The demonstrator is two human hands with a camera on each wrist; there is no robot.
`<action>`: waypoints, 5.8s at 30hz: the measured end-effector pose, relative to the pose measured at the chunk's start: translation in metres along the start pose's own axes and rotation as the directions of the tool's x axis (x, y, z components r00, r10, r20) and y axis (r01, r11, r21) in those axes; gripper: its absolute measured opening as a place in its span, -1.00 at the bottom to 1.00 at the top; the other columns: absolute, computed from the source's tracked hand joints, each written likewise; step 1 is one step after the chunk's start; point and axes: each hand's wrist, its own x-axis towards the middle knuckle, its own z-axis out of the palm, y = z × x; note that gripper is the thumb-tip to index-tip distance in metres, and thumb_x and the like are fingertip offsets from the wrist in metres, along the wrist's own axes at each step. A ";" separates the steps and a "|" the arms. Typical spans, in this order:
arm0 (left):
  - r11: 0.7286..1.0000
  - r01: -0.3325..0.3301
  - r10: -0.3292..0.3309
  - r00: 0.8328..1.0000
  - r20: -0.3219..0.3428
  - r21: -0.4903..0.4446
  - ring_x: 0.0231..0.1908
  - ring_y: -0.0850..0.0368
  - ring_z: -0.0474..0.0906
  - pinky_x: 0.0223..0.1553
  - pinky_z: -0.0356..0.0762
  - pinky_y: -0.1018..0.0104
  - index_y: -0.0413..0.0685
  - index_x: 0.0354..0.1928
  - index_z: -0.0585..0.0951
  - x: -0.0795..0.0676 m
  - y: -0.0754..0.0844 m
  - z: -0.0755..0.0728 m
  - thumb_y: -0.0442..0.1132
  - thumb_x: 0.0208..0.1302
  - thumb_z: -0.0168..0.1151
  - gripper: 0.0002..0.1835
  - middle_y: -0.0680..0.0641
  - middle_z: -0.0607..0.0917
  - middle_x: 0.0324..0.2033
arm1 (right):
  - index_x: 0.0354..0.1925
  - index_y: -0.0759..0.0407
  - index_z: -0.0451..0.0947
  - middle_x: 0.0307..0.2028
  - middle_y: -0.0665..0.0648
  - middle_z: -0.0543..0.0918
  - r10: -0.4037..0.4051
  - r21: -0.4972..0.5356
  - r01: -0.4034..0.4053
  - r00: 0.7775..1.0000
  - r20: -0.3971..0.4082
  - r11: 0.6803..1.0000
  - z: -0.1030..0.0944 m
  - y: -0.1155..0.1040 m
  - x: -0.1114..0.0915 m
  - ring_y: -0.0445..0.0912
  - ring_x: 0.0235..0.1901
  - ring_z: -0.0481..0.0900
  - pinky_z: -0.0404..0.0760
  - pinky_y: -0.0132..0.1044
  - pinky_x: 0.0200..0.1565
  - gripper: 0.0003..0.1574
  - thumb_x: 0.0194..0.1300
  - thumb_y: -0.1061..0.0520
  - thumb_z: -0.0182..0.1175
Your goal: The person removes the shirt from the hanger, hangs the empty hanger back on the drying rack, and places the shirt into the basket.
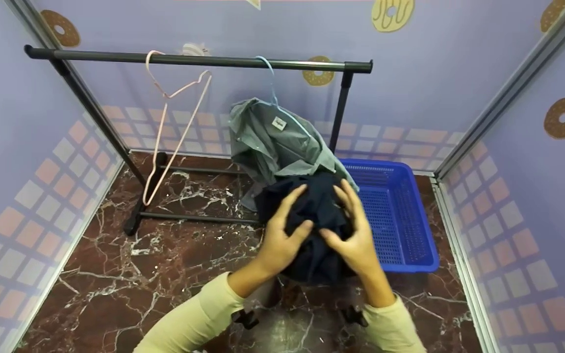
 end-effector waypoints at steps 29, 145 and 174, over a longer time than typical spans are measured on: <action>0.976 0.218 -0.215 0.961 0.176 0.000 0.45 0.25 0.32 0.44 0.32 0.35 0.25 0.61 0.12 0.013 0.040 0.111 0.08 0.50 0.17 -0.25 0.06 0.37 0.51 | 0.64 0.27 -0.15 0.35 0.30 0.54 0.141 0.048 -0.146 0.986 0.092 0.988 -0.138 -0.055 -0.005 -0.01 0.14 0.69 0.72 -0.32 0.04 0.16 0.20 0.72 -0.04; 0.672 -0.129 -0.440 0.723 0.533 0.729 0.60 -0.08 0.09 0.54 0.17 0.27 -0.20 0.59 0.16 -0.050 -0.086 0.109 0.18 0.51 0.08 -0.16 -0.23 0.18 0.59 | 0.56 0.21 0.13 0.48 0.74 -0.05 0.752 -0.952 -0.123 0.645 0.140 0.282 -0.148 0.159 -0.006 0.80 0.31 0.07 0.11 0.64 0.31 -0.25 0.50 0.14 0.01; 0.677 -0.255 -0.337 0.726 0.599 0.691 0.54 -0.07 0.23 0.36 0.48 0.30 -0.18 0.53 0.32 -0.073 -0.066 0.099 0.09 0.46 0.18 -0.25 -0.20 0.27 0.55 | 0.67 0.03 -0.19 0.60 0.51 -0.21 0.703 -0.953 -0.196 0.711 0.025 0.232 -0.137 0.105 0.012 0.72 0.44 -0.14 0.01 0.84 0.10 0.02 0.56 -0.40 -0.09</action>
